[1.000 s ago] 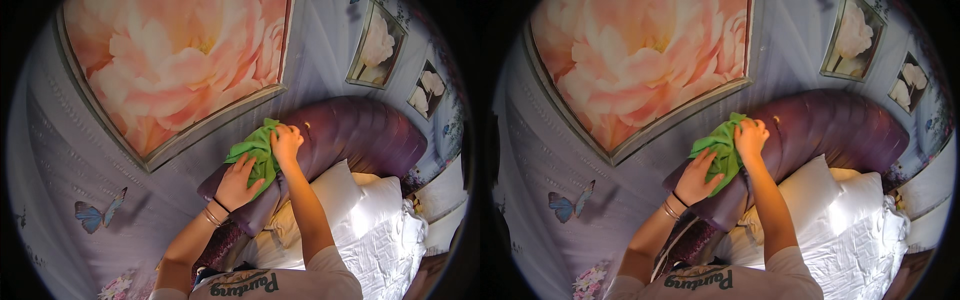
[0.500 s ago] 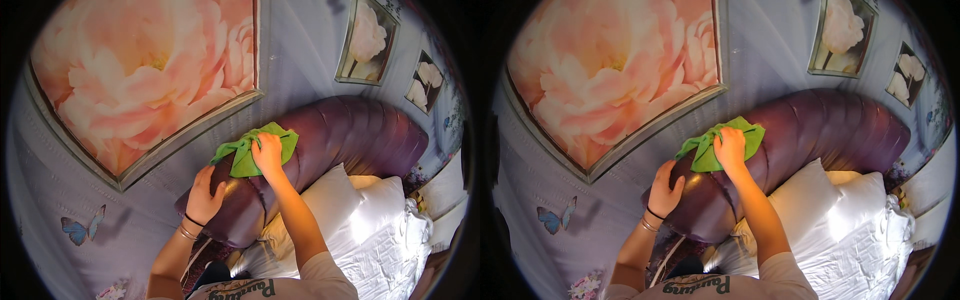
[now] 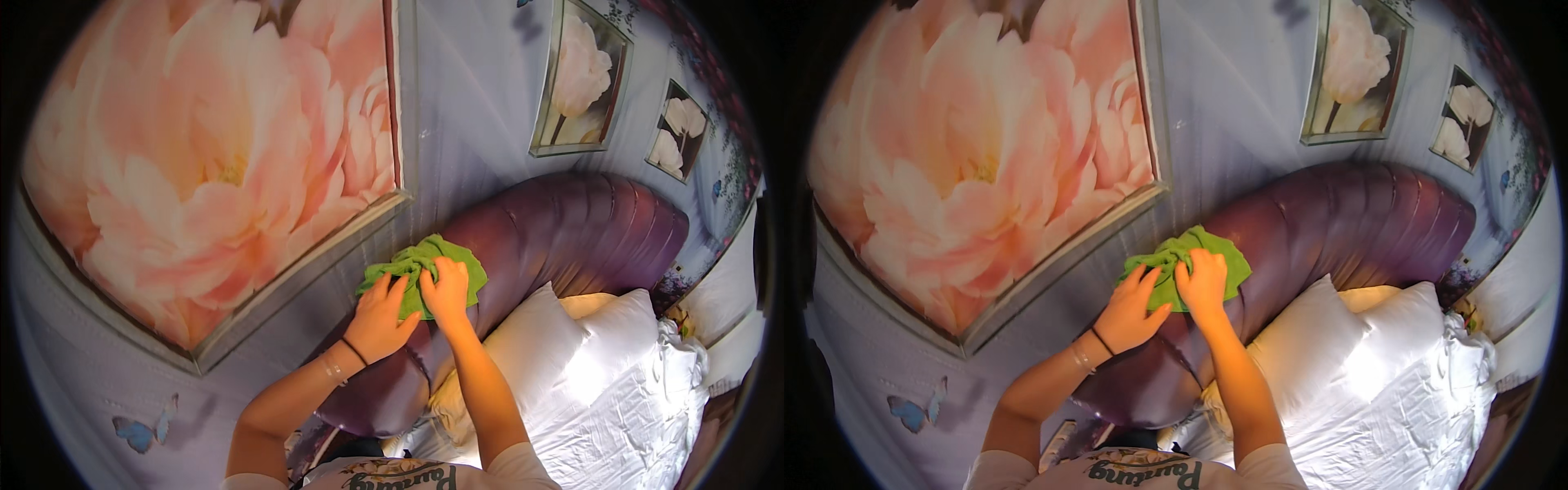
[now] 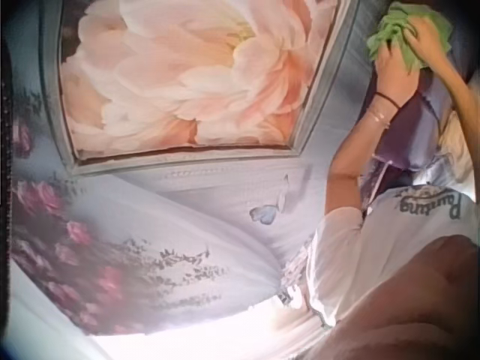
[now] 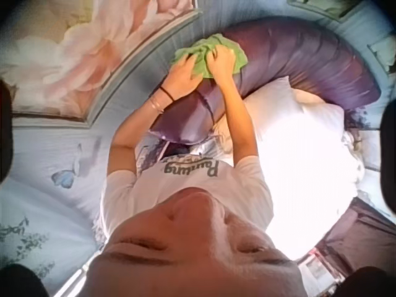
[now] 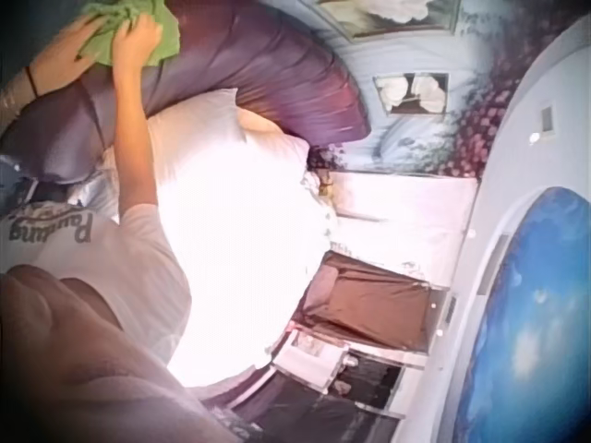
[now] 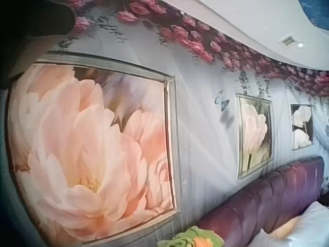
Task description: The person wipes a wall with a green cloth, cleaning around a framed floral picture and a decorative butterfly. They also wipe a wall-mounted wooden rack and a floral arrangement.
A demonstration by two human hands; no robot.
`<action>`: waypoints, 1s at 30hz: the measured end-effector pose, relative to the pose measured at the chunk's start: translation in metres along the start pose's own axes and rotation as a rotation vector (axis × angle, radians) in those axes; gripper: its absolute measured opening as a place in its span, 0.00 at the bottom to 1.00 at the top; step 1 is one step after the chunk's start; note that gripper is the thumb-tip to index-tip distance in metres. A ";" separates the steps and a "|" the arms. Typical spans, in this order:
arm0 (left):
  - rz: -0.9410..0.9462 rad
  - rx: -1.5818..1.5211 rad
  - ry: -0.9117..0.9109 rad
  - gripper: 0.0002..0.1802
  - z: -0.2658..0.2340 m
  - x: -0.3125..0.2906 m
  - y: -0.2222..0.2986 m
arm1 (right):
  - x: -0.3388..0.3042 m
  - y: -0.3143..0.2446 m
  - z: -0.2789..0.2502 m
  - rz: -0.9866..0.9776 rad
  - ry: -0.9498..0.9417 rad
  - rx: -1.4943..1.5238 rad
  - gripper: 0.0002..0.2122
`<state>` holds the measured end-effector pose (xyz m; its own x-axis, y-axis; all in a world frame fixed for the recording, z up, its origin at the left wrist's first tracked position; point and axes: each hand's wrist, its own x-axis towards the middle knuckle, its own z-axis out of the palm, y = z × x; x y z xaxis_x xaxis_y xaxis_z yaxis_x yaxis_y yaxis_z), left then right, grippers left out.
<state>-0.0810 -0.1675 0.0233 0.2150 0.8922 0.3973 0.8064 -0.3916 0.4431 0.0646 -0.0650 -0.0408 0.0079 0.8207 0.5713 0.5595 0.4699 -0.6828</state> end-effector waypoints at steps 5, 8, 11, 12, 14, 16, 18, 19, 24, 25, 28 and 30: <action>0.082 -0.131 0.048 0.33 0.003 0.062 -0.001 | 0.083 -0.009 -0.006 0.184 0.318 0.514 0.10; -0.007 -0.113 0.029 0.36 0.019 0.073 -0.015 | 0.135 -0.028 -0.008 -0.062 0.377 0.806 0.14; 0.051 -0.040 -0.080 0.38 0.044 0.088 -0.037 | 0.185 -0.038 -0.004 -0.370 0.069 0.514 0.20; 0.103 0.015 -0.149 0.39 0.054 0.093 -0.043 | 0.200 -0.037 0.002 -0.392 0.073 0.276 0.21; 0.165 0.152 -0.256 0.38 0.073 0.095 -0.046 | 0.214 -0.024 0.018 -0.409 0.135 0.021 0.22; 0.213 0.221 -0.248 0.37 0.074 0.101 -0.037 | 0.223 -0.001 0.036 -0.410 0.259 -0.026 0.24; 0.276 0.274 -0.189 0.33 0.080 0.106 -0.038 | 0.219 0.004 0.057 -0.294 0.301 0.025 0.26; 0.271 0.299 -0.208 0.32 0.083 0.106 -0.038 | 0.208 0.008 0.068 -0.226 0.311 0.042 0.27; 0.252 0.264 -0.204 0.28 0.081 0.107 -0.039 | 0.149 0.044 0.094 -0.053 -0.040 0.167 0.29; 0.222 0.230 -0.228 0.28 0.081 0.107 -0.037 | 0.147 0.033 0.082 -0.030 -0.047 0.129 0.30; 0.241 0.268 -0.171 0.31 0.082 0.108 -0.033 | 0.173 0.023 0.065 0.014 0.039 0.026 0.33; 0.237 0.270 -0.190 0.35 0.081 0.111 -0.030 | 0.212 0.037 0.062 0.044 0.212 0.005 0.34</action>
<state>-0.0368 -0.0386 -0.0115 0.4902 0.8197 0.2962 0.8324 -0.5411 0.1199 0.0359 0.1465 0.0269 0.2069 0.7536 0.6239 0.5509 0.4372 -0.7109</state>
